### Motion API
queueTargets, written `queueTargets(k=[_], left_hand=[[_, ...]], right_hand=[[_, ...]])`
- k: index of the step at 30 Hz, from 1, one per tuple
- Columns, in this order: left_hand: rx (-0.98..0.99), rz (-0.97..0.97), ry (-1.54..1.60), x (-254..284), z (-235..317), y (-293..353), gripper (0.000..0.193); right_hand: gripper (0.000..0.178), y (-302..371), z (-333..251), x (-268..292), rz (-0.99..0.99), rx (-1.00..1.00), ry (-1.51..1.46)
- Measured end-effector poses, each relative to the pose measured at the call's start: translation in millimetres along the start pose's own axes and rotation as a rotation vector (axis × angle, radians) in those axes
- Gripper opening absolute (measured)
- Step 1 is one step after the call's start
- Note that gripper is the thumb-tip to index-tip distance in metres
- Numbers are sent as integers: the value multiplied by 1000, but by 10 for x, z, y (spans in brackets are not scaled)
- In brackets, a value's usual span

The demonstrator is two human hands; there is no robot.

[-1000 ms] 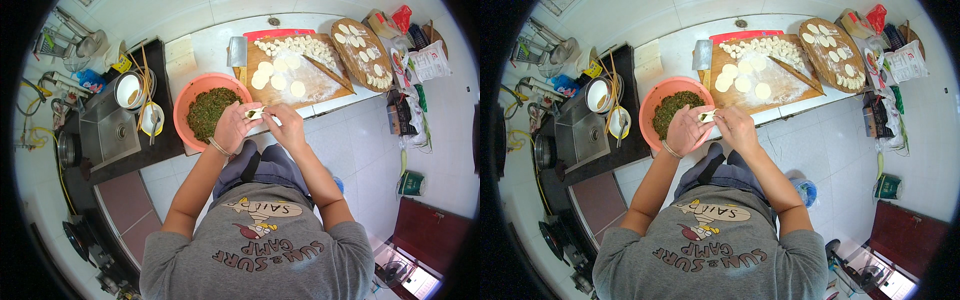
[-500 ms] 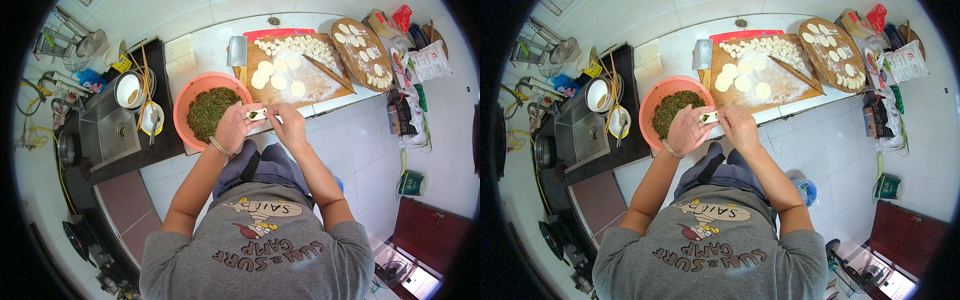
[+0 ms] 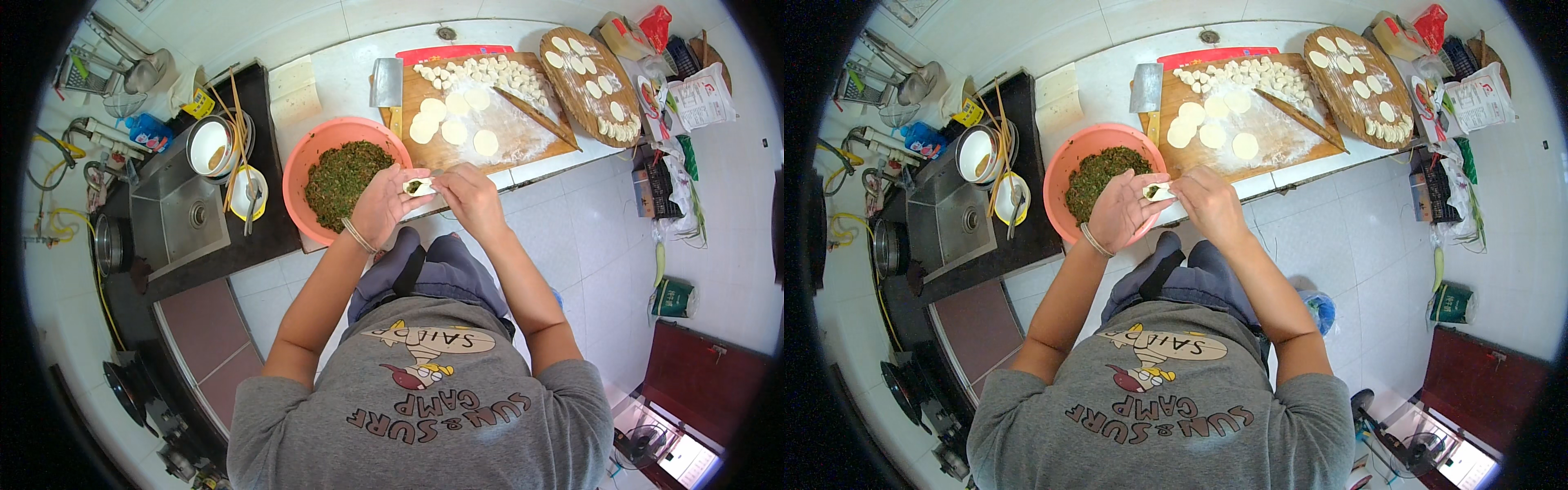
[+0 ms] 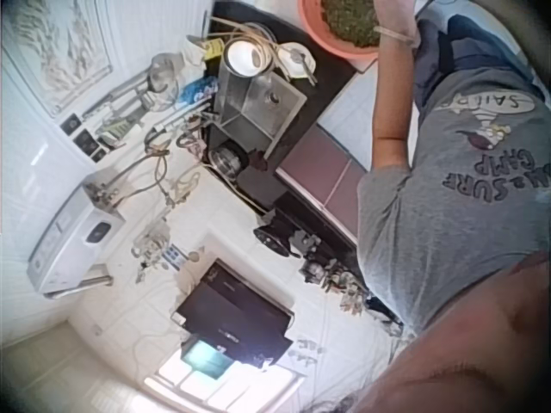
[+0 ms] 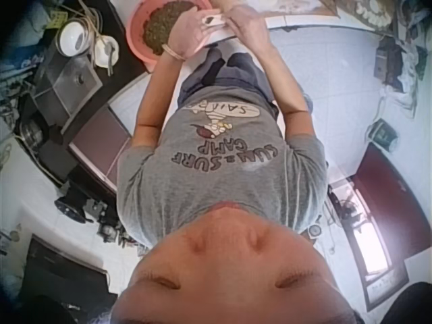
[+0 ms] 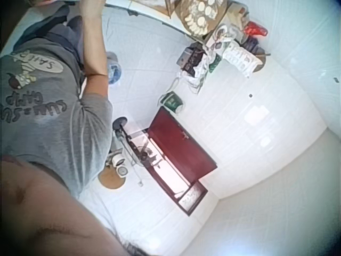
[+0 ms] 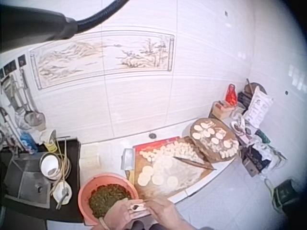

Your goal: The person fills round dough wrappers with a green vegetable mixture using a spoon, then folds and pleats the edges to seal them into dumplings. The finished dumplings are placed on a wooden board.

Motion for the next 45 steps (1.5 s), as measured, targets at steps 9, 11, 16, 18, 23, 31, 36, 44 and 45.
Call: queueTargets(k=[9,11,16,18,23,31,36,44,45], left_hand=[[-73,-41,-178,-143,74,71,54],[-52,-104,-99,-193,74,78,58],[13,-171,179,-326,-5,46,66],[-24,-156,136,-355,17,66,65],[-37,-183,59,-302,-21,27,61],[-59,-155,-126,-318,-84,59,57],[-53,-139,-98,-275,-98,60,55],[-57,-196,-201,-253,-137,54,59],[-49,-176,-204,-251,-142,54,59]], right_hand=[[14,2,40,28,37,-27,-88],[12,23,137,78,80,-220,-230],[14,-23,141,47,29,-227,-230],[17,-70,43,64,18,-167,-207],[22,-146,-69,93,-50,-120,-296],[17,-107,27,63,-35,-242,-273],[22,-127,-49,92,-67,-145,-166],[19,-112,20,-11,-221,-354,-214],[18,-118,9,-6,-202,-296,-201]])
Point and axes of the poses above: each hand's wrist, its own y-axis away from the middle knuckle, its own x-axis out of the back of the hand, z = x × y, the point moved 8 cm from there along -y, towards the middle knuckle, and after that the axes turned 5 degrees about z, right-handed, at the moved point
